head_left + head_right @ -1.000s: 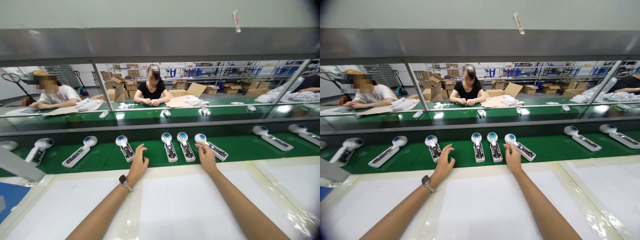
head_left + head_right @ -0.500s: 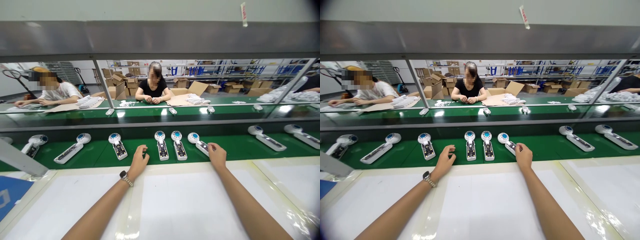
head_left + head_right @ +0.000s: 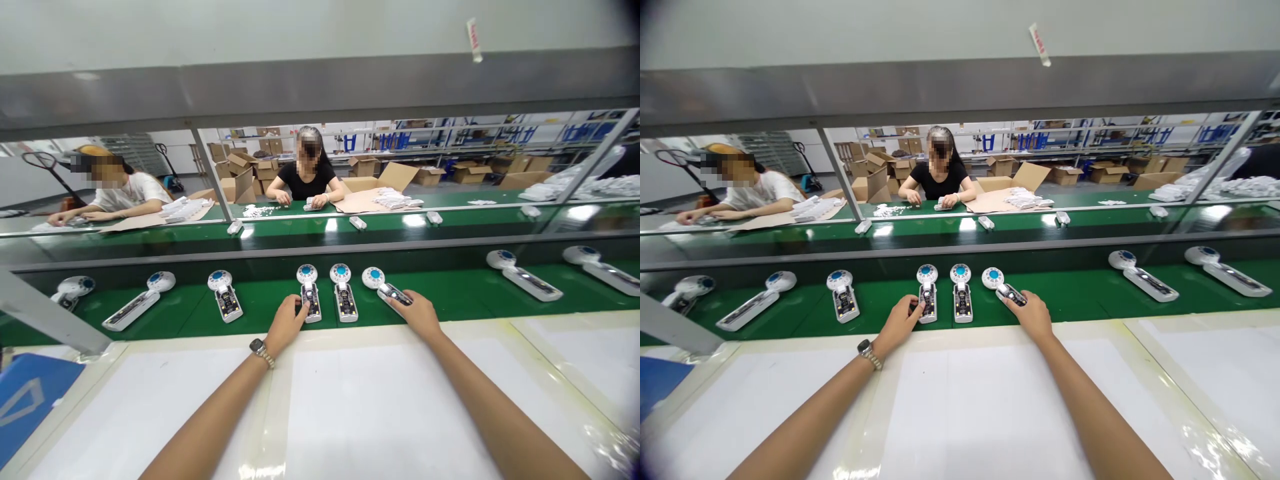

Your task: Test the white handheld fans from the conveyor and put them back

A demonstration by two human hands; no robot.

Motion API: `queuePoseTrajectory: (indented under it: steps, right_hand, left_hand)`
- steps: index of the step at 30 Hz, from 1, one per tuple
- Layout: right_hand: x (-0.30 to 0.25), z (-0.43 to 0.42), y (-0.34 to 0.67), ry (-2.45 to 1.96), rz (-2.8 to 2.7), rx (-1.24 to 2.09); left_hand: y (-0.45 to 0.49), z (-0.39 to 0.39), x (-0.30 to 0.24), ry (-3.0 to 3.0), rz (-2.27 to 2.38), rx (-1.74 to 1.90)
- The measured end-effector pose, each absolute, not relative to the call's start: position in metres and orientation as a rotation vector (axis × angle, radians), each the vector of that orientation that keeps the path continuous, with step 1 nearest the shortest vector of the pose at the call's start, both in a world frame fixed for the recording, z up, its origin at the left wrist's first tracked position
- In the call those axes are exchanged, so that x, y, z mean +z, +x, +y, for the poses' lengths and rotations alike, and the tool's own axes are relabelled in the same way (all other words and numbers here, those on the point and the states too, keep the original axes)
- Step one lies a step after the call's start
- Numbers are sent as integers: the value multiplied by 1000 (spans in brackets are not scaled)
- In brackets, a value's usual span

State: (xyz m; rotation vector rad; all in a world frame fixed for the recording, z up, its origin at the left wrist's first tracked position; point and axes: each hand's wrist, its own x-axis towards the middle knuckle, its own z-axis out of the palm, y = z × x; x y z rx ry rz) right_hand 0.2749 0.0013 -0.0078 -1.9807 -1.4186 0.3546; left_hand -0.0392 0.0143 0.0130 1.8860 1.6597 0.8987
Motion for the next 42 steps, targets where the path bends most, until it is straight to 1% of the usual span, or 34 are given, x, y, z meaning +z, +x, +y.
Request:
queuePoseTrajectory:
  steps: [2, 4, 6, 8, 12, 16, 19, 23, 26, 32, 42]
  right_hand:
    - [-5, -1, 268, -1966, -1514, 410]
    - [-2, -3, 260, -1945, -1536, 393]
    - [-1, -5, 254, -1909, -1466, 359]
    - [0, -7, 251, -1825, -1308, 411]
    - [3, -12, 256, -1521, -970, 809]
    - [7, -22, 256, -1134, -769, 1240]
    - [11, -31, 243, -965, -703, 1389]
    - [16, -43, 216, -883, -742, 1491]
    - [19, -49, 201, -864, -766, 1531]
    - [19, -50, 196, -845, -673, 1662]
    - [15, -51, 196, -937, -710, 1643]
  left_hand:
    - [-33, 20, 17, 1828, 1728, 868]
    - [-26, 30, 22, 1726, 1800, 855]
    - [-21, 42, 25, 1600, 1837, 836]
    - [-19, 53, 30, 1475, 1815, 828]
    - [-23, 58, 41, 1286, 1568, 875]
    - [-20, 40, 54, 1167, 1253, 1034]
    - [-7, 18, 58, 1098, 1029, 1113]
    - [14, -12, 51, 964, 799, 1060]
    - [23, -24, 38, 911, 785, 998]
    - [22, -25, 19, 811, 788, 982]
    - [20, -24, 14, 845, 792, 972]
